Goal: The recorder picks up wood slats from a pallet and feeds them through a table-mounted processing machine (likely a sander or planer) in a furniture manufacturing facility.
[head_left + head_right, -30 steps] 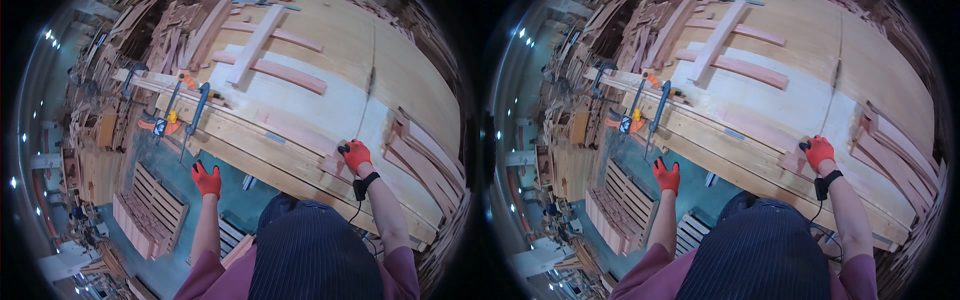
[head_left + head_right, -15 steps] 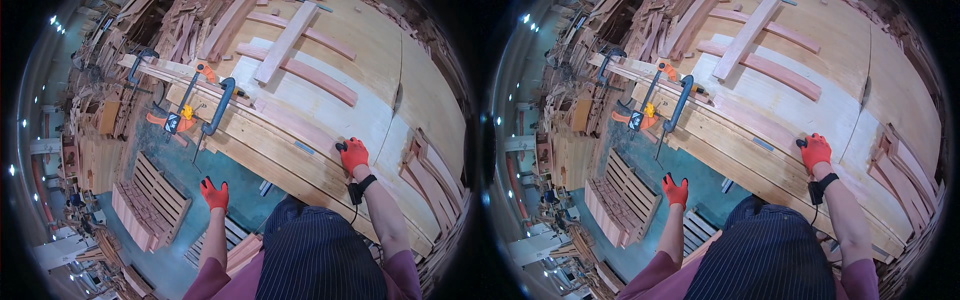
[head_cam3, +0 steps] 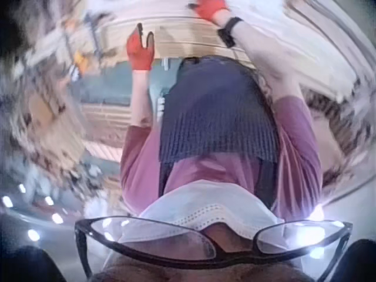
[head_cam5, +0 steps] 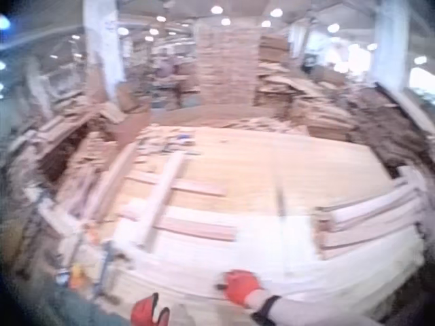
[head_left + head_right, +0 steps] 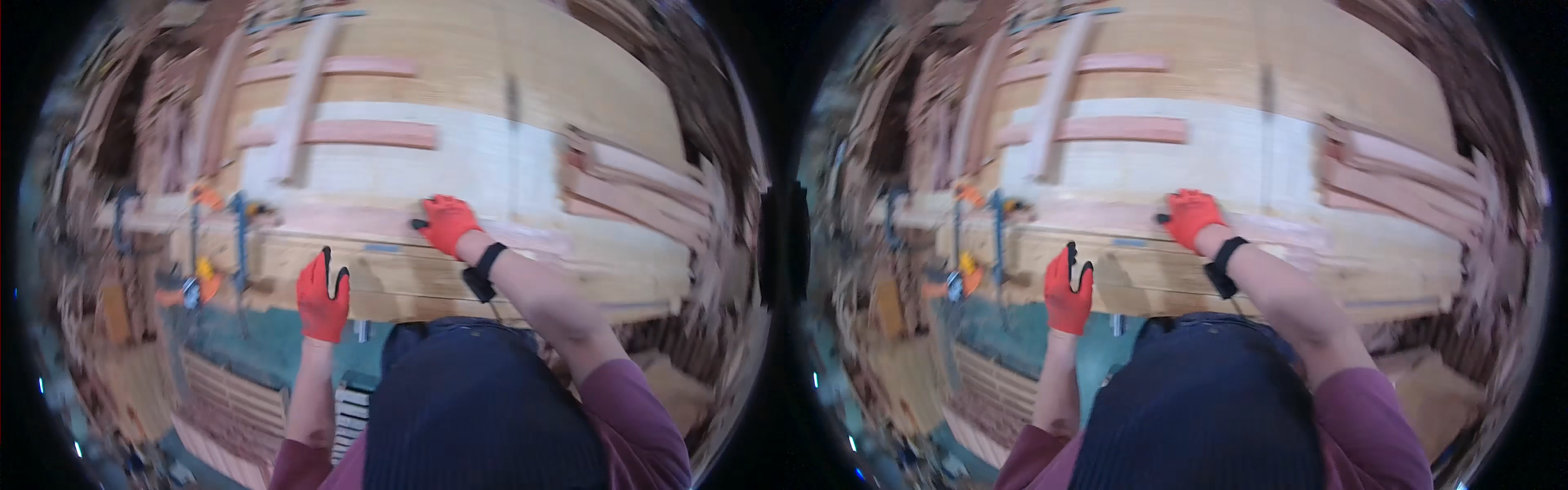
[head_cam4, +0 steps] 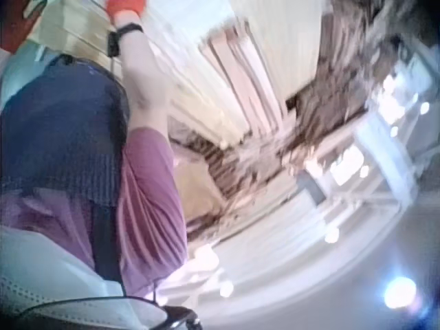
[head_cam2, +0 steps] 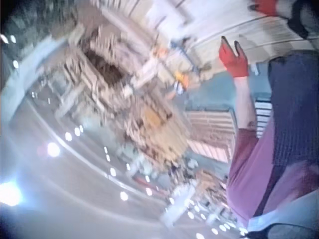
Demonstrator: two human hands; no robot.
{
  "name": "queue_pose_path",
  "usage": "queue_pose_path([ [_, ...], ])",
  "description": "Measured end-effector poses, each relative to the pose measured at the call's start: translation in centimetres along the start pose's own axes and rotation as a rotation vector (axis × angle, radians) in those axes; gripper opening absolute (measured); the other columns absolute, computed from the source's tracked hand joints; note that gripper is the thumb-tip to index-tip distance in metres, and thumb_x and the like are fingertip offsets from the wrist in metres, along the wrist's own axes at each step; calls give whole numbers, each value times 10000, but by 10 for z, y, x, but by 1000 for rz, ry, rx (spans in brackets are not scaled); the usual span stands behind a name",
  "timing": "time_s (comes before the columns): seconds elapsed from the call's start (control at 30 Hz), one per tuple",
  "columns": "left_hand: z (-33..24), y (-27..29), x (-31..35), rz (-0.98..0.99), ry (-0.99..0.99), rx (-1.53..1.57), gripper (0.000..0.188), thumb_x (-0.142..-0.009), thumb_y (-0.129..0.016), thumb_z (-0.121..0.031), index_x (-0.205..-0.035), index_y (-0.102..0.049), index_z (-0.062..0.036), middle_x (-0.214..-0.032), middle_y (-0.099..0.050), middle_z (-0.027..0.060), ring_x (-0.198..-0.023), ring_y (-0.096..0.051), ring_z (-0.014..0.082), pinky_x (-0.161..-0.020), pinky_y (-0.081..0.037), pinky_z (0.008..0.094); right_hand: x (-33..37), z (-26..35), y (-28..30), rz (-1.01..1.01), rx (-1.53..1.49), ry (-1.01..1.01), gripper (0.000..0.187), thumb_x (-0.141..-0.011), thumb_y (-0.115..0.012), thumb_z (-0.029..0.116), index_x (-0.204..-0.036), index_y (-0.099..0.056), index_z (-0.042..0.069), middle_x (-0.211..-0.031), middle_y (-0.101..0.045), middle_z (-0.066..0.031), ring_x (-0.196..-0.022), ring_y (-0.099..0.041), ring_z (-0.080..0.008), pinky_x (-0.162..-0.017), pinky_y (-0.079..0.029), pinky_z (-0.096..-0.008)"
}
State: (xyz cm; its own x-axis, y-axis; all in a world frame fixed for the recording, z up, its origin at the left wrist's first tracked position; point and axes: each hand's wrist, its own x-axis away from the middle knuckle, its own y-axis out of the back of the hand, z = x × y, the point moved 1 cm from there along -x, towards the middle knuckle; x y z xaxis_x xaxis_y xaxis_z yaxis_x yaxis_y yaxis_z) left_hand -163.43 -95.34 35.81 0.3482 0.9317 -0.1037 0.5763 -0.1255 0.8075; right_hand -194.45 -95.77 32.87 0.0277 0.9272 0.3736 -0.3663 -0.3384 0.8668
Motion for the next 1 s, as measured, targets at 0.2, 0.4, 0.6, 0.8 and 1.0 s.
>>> queue_pose_path([
  [0.2,-94,-76,-88,470,-469,-300,961,-780,-869,-360,-1552,-406,-25,-1528,-468,219,-1412,-406,422,-1213,-287,524,138,-156,61,-85,-280,-77,658,-920,-715,446,-1443,-560,77,-1428,-587,-206,-1334,-548,-384,-1136,-437,-450],
  [0.4,-85,-117,-99,681,-524,-365,963,-778,-859,-419,-1534,-412,-24,-1462,-507,207,-1375,-447,395,-1220,-281,518,286,-315,27,-165,50,-590,725,-858,-772,450,-1430,-562,58,-1468,-543,-189,-1390,-471,-359,-1195,-348,-473],
  [0.6,-92,-115,-95,639,-570,-442,926,-782,-857,-406,-1495,-435,6,-1433,-522,210,-1337,-474,392,-1194,-314,508,297,-354,-27,-109,120,-614,546,-793,-814,302,-1287,-651,136,-1326,-621,-88,-1301,-542,-301,-1141,-405,-459],
  [0.8,-88,-118,-88,606,-581,-481,941,-793,-847,-412,-1515,-416,10,-1446,-513,221,-1353,-467,395,-1205,-304,513,296,-345,-14,-106,168,-619,465,-797,-810,259,-1235,-682,170,-1250,-646,-70,-1230,-595,-292,-1068,-466,-439],
  [1.0,-87,-119,-84,590,-596,-502,933,-806,-836,-393,-1530,-397,0,-1443,-514,222,-1371,-454,396,-1216,-290,509,299,-347,-16,-120,176,-627,446,-799,-813,259,-1219,-691,173,-1245,-650,-72,-1220,-607,-289,-1040,-488,-442],
])
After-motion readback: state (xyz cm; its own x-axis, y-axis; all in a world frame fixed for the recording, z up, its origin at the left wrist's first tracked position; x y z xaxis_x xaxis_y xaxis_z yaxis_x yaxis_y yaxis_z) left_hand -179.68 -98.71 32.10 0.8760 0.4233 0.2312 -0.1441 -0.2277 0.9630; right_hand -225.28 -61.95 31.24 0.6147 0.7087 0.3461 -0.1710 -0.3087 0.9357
